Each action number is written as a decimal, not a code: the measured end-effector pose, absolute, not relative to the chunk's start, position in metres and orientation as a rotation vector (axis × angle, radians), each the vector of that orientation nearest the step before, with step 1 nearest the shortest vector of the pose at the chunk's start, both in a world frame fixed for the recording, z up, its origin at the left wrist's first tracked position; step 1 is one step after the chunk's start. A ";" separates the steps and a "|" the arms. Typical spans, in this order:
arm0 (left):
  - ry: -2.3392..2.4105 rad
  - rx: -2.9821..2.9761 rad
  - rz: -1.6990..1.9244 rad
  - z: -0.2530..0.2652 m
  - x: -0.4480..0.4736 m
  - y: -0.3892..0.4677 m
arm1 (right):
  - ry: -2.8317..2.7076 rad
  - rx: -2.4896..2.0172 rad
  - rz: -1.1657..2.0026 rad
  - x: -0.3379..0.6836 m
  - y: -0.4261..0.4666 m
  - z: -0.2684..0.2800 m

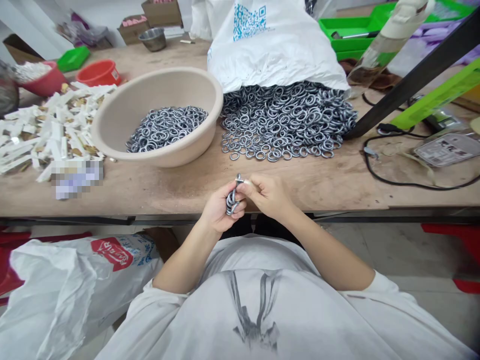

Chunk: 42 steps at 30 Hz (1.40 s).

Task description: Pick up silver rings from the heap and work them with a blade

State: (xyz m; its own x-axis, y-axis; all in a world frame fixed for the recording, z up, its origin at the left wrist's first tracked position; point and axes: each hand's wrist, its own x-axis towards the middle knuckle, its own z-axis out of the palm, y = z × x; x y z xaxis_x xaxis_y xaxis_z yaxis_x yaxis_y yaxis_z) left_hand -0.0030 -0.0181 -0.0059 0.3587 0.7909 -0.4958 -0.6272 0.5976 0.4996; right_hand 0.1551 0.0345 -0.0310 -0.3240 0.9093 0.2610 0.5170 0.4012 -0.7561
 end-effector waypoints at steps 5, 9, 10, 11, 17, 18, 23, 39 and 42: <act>0.726 0.382 0.894 -0.005 -0.005 -0.027 | -1.679 -1.228 0.884 0.162 0.048 -0.026; 0.794 0.441 0.973 -0.002 0.002 -0.027 | -1.723 -0.864 1.226 0.145 0.032 -0.016; 0.812 0.474 0.972 0.000 0.002 -0.026 | -1.712 -0.835 1.274 0.141 0.031 -0.014; 0.841 0.525 0.968 0.005 0.000 -0.024 | -1.684 -0.831 1.288 0.139 0.031 -0.012; 1.471 1.388 1.562 0.060 -0.069 0.034 | -1.504 -1.058 0.973 0.153 0.055 -0.018; 1.709 1.584 1.619 0.070 -0.087 0.051 | -1.571 -1.111 0.935 0.153 0.059 -0.019; 2.468 1.890 0.709 0.095 -0.138 0.103 | -2.290 -1.385 0.534 0.125 0.086 -0.017; 1.332 1.502 1.296 -0.024 0.001 -0.016 | -1.327 -0.844 1.679 0.145 0.016 -0.008; 1.116 1.059 1.303 -0.020 0.014 -0.020 | -1.393 -0.885 1.440 0.143 0.007 -0.015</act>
